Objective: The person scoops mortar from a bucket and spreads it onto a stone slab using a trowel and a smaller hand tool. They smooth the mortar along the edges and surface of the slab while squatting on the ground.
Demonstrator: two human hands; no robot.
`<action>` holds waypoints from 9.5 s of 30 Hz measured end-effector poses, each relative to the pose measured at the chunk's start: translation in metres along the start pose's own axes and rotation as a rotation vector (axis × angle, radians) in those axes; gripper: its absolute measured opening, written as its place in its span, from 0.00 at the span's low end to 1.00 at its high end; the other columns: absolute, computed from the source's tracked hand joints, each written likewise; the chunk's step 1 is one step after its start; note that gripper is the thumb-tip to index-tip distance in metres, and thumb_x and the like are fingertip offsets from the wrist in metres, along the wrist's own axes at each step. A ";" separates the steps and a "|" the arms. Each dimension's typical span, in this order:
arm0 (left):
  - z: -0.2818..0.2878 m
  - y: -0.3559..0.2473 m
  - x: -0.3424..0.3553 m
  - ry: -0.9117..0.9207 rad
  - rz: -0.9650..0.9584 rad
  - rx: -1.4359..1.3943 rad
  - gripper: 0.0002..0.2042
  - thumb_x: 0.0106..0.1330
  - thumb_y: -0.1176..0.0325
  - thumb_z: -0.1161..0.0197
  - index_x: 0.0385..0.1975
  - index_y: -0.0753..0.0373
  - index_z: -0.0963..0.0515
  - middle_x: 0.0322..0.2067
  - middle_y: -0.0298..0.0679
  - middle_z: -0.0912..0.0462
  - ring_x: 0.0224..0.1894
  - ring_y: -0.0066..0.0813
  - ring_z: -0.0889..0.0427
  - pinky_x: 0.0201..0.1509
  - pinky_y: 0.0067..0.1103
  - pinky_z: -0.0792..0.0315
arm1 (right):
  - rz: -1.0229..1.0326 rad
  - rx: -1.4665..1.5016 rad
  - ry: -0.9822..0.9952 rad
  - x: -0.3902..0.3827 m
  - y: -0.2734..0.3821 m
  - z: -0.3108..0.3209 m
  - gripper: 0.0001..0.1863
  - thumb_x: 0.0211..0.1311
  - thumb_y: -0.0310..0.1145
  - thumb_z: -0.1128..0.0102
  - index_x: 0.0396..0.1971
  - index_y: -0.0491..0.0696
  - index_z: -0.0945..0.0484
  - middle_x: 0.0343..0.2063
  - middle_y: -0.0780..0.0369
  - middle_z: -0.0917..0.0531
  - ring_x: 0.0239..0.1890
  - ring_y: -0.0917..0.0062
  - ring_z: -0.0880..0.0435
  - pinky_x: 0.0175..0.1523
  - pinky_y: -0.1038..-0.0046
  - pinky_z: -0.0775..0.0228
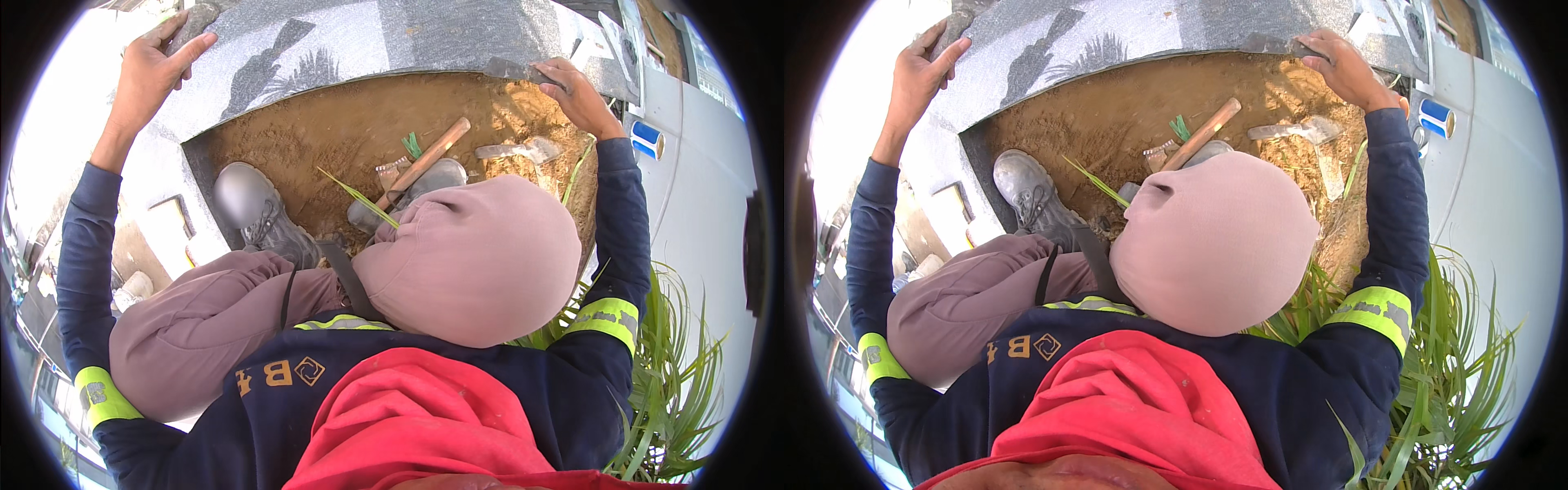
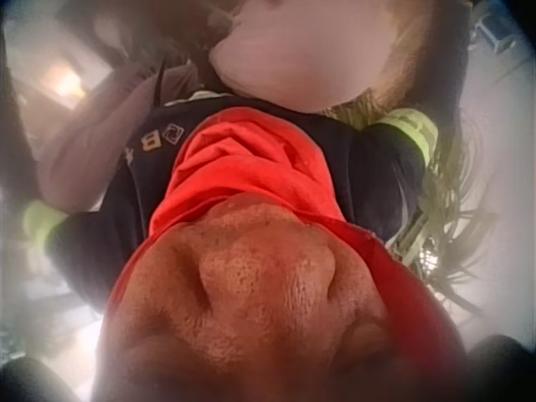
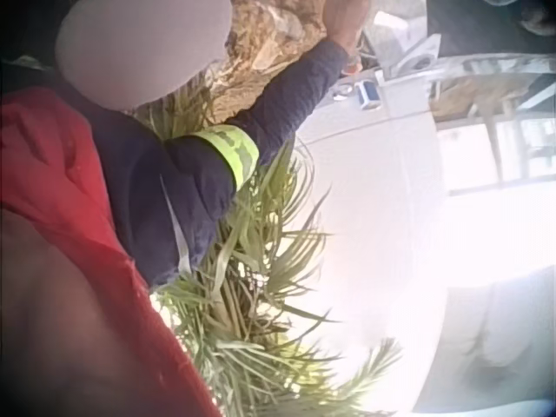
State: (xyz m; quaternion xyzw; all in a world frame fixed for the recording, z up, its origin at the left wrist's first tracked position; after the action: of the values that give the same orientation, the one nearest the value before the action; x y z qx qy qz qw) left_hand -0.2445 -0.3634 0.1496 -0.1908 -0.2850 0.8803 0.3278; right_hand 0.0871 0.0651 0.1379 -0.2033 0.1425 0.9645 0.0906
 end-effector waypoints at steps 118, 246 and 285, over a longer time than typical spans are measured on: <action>0.106 -0.058 -0.024 -0.351 -0.227 -0.340 0.19 0.69 0.58 0.36 0.45 0.72 0.20 0.22 0.40 0.21 0.24 0.26 0.22 0.30 0.27 0.26 | -0.059 1.126 -0.536 0.088 0.220 -0.031 0.23 0.80 0.38 0.49 0.66 0.41 0.29 0.40 0.63 0.18 0.35 0.85 0.20 0.37 0.82 0.28; 0.049 -0.088 -0.162 -0.064 -0.479 0.105 0.23 0.68 0.62 0.31 0.52 0.78 0.22 0.39 0.54 0.15 0.38 0.38 0.15 0.46 0.27 0.24 | -0.326 0.911 -1.136 -0.131 0.278 -0.052 0.21 0.69 0.37 0.34 0.57 0.42 0.19 0.43 0.61 0.17 0.40 0.79 0.19 0.49 0.73 0.25; 0.130 -0.155 -0.204 -0.309 -0.839 0.479 0.13 0.66 0.63 0.33 0.45 0.63 0.18 0.35 0.42 0.20 0.37 0.47 0.16 0.38 0.36 0.22 | -0.009 0.060 -1.072 -0.149 0.394 0.085 0.18 0.56 0.28 0.27 0.48 0.42 0.14 0.42 0.54 0.13 0.44 0.62 0.14 0.53 0.69 0.25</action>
State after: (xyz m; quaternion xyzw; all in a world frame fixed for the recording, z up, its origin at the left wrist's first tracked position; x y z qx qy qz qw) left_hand -0.0945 -0.4559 0.3767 0.1531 -0.1724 0.7316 0.6416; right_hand 0.0985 -0.2974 0.3689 0.3196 0.1026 0.9282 0.1607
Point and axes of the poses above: each hand's wrist, its own x-axis towards the middle knuckle, its own z-axis out of the back of the hand, y = z × x, the point moved 9 cm from there along x, towards the middle knuckle
